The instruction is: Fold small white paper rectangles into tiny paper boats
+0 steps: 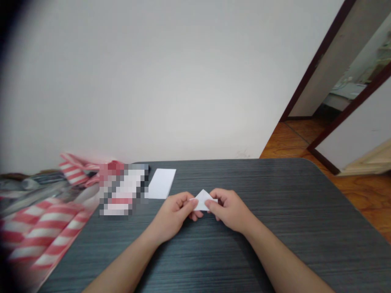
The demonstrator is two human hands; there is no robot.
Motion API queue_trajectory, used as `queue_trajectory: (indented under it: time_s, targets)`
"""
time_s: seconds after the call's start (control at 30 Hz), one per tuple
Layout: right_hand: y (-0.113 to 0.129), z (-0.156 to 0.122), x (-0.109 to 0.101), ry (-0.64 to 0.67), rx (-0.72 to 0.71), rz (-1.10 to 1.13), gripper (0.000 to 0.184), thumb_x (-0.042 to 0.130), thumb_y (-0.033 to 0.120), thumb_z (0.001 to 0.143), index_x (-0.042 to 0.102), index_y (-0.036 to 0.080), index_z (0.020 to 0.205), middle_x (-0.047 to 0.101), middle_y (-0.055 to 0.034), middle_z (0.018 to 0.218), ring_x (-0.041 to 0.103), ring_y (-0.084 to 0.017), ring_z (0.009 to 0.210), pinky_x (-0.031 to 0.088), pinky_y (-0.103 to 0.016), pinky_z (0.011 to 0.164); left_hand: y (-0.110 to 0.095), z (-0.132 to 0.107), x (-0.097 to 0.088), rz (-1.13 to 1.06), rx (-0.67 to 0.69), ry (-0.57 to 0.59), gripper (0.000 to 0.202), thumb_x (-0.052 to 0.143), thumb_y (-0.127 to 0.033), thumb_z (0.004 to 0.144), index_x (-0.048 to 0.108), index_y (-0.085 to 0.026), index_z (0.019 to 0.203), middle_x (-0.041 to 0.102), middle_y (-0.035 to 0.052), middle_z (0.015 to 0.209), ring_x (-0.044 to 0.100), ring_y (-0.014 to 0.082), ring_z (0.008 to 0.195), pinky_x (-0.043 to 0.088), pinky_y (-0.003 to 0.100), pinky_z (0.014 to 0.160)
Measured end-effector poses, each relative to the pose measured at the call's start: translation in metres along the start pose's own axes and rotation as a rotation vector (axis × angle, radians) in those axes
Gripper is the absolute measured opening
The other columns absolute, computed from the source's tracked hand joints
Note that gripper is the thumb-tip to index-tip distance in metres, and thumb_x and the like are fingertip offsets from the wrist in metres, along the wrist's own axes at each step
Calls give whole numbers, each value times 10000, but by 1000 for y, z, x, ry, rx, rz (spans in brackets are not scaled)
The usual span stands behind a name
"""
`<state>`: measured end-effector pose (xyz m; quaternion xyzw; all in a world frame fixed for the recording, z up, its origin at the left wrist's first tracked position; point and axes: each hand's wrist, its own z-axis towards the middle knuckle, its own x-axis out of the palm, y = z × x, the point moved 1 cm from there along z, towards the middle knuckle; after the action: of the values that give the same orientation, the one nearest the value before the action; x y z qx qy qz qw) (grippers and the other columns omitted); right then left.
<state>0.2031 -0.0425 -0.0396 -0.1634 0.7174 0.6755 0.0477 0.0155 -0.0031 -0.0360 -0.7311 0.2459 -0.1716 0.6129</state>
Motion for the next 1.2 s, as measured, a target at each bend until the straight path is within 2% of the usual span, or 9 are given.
queue_trajectory:
  time_s: [0.43, 0.7, 1.0, 1.2]
  targets:
    - [12, 0, 2, 34, 17, -50, 205, 556, 232, 884, 620, 161, 703, 579, 33, 519, 496, -96, 450, 357, -197, 469, 2, -1, -1, 2, 24, 66, 268, 566, -389, 896, 623, -141, 811, 733, 74, 760, 641, 147, 647, 499, 259, 638]
    - [0, 2, -4, 14, 42, -55, 277, 560, 307, 908, 640, 159, 688, 510, 51, 452, 450, -92, 420, 345, -205, 468, 4, 1, -1, -54, -13, -23, 236, 598, -369, 871, 605, -146, 792, 722, 52, 703, 623, 134, 597, 486, 243, 614]
    - [2, 0, -4, 45, 48, 3, 304, 531, 312, 926, 639, 157, 689, 514, 57, 437, 429, -85, 394, 340, -207, 470, 3, 0, -1, -51, 4, -28, 225, 587, -343, 883, 602, -142, 782, 713, 42, 674, 611, 124, 582, 477, 230, 605]
    - [-1, 2, -8, 14, 44, -7, 330, 524, 335, 932, 657, 158, 688, 504, 62, 410, 405, -84, 381, 344, -208, 478, 8, 2, -2, -70, 25, -42, 239, 573, -358, 898, 605, -139, 806, 719, 48, 699, 622, 130, 620, 494, 241, 636]
